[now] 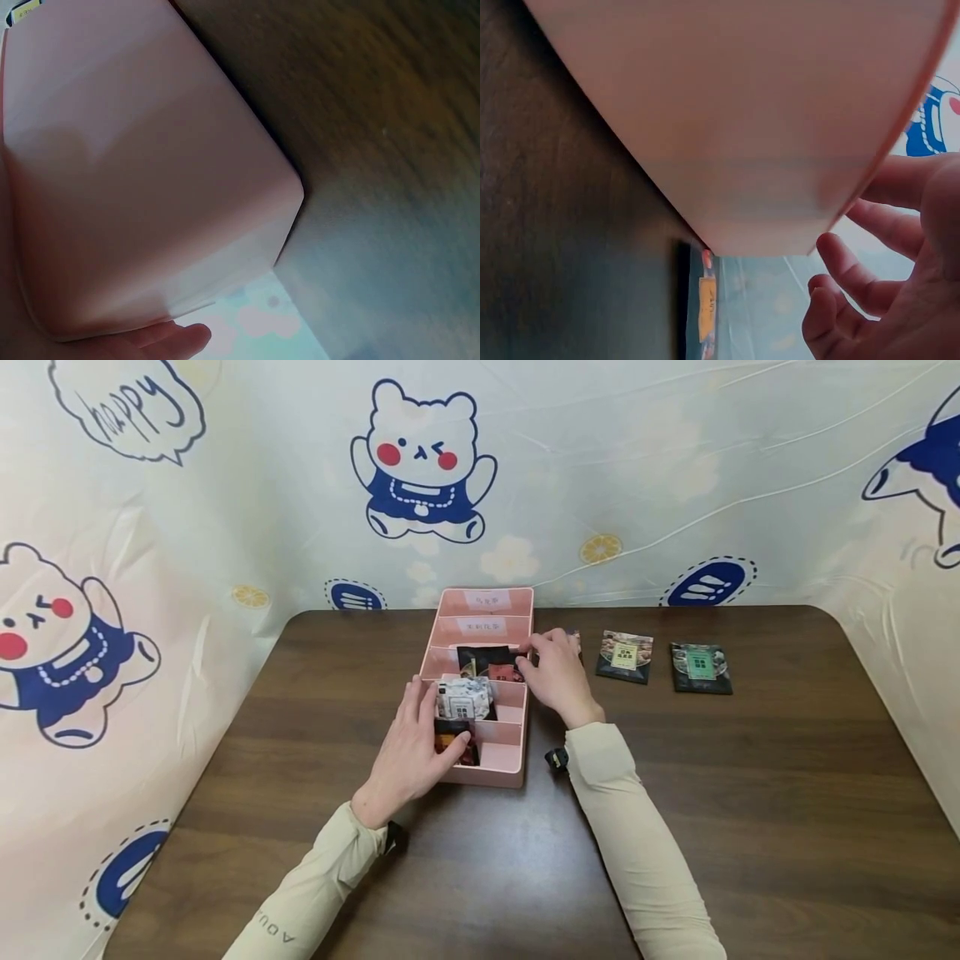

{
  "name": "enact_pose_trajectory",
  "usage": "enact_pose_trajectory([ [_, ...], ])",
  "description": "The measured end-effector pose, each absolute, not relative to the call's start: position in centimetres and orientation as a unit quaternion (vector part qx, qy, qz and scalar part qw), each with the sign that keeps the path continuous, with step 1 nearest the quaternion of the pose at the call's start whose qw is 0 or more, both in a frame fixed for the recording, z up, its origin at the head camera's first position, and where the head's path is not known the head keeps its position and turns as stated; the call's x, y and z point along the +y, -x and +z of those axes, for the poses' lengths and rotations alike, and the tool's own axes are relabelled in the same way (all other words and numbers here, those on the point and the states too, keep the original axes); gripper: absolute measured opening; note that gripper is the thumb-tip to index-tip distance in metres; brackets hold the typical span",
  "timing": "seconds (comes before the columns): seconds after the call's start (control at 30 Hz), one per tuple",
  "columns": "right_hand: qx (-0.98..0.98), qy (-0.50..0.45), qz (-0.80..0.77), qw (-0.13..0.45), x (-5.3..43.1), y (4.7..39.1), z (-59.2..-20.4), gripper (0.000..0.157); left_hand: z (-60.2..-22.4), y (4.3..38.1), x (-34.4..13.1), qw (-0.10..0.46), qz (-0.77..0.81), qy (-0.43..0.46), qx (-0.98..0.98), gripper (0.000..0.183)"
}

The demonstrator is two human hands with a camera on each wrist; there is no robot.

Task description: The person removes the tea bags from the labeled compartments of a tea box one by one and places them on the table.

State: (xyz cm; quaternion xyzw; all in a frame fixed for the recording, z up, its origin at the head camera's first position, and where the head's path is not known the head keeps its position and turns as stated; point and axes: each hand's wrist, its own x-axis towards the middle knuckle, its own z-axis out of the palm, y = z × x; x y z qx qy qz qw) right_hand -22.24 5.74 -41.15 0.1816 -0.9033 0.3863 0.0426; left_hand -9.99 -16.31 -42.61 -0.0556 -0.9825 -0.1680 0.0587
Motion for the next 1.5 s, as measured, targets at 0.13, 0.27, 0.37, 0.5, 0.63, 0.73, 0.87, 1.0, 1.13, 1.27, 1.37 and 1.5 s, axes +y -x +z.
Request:
enact_pose_trajectory([
  [0.13, -0.907, -0.176, 0.381, 0.035, 5.4, 22.2, -41.2, 0.021, -42.6, 10.0, -16.3, 0.057, -0.167, 0.055, -0.983, 0.088],
  [0.27, -0.908, -0.176, 0.381, 0.027, 5.2, 22.1, -41.4, 0.021, -42.6, 10.0, -16.3, 0.06, -0.167, 0.055, -0.983, 0.088],
  [0.37, -0.909, -0.175, 0.377, 0.027, 5.2, 22.0, -41.5, 0.02, -42.7, 10.0, -16.3, 0.062, -0.168, 0.056, -0.982, 0.088],
  [0.5, -0.911, -0.175, 0.372, 0.025, 5.1, 22.0, -41.6, 0.021, -42.7, 10.0, -16.3, 0.064, -0.171, 0.056, -0.982, 0.088],
  [0.63, -0.915, -0.167, 0.366, 0.013, 5.0, 21.9, -41.6, 0.022, -42.7, 10.0, -16.2, 0.066, -0.173, 0.058, -0.981, 0.088],
  [0.73, -0.918, -0.165, 0.361, 0.013, 5.0, 21.9, -41.7, 0.023, -42.7, 10.0, -16.2, 0.065, -0.171, 0.057, -0.981, 0.088],
  [0.87, -0.918, -0.168, 0.359, 0.025, 4.8, 21.9, -41.9, 0.021, -42.7, 10.0, -16.3, 0.065, -0.17, 0.057, -0.982, 0.088],
  [1.0, -0.914, -0.168, 0.368, 0.038, 4.8, 21.7, -41.9, 0.018, -42.7, 10.0, -16.3, 0.068, -0.17, 0.058, -0.981, 0.088],
  [1.13, -0.905, -0.175, 0.385, 0.054, 4.8, 21.4, -41.9, 0.016, -42.7, 10.0, -16.3, 0.071, -0.169, 0.06, -0.981, 0.088],
  [1.27, -0.896, -0.172, 0.405, 0.064, 5.0, 21.2, -41.9, 0.017, -42.7, 10.0, -16.3, 0.072, -0.168, 0.061, -0.981, 0.088],
  [1.37, -0.888, -0.173, 0.419, 0.078, 5.2, 21.2, -41.9, 0.019, -42.7, 10.0, -16.3, 0.073, -0.165, 0.061, -0.982, 0.088],
  [1.5, -0.877, -0.185, 0.432, 0.1, 5.3, 21.3, -41.6, 0.019, -42.7, 10.0, -16.3, 0.077, -0.164, 0.062, -0.981, 0.088],
])
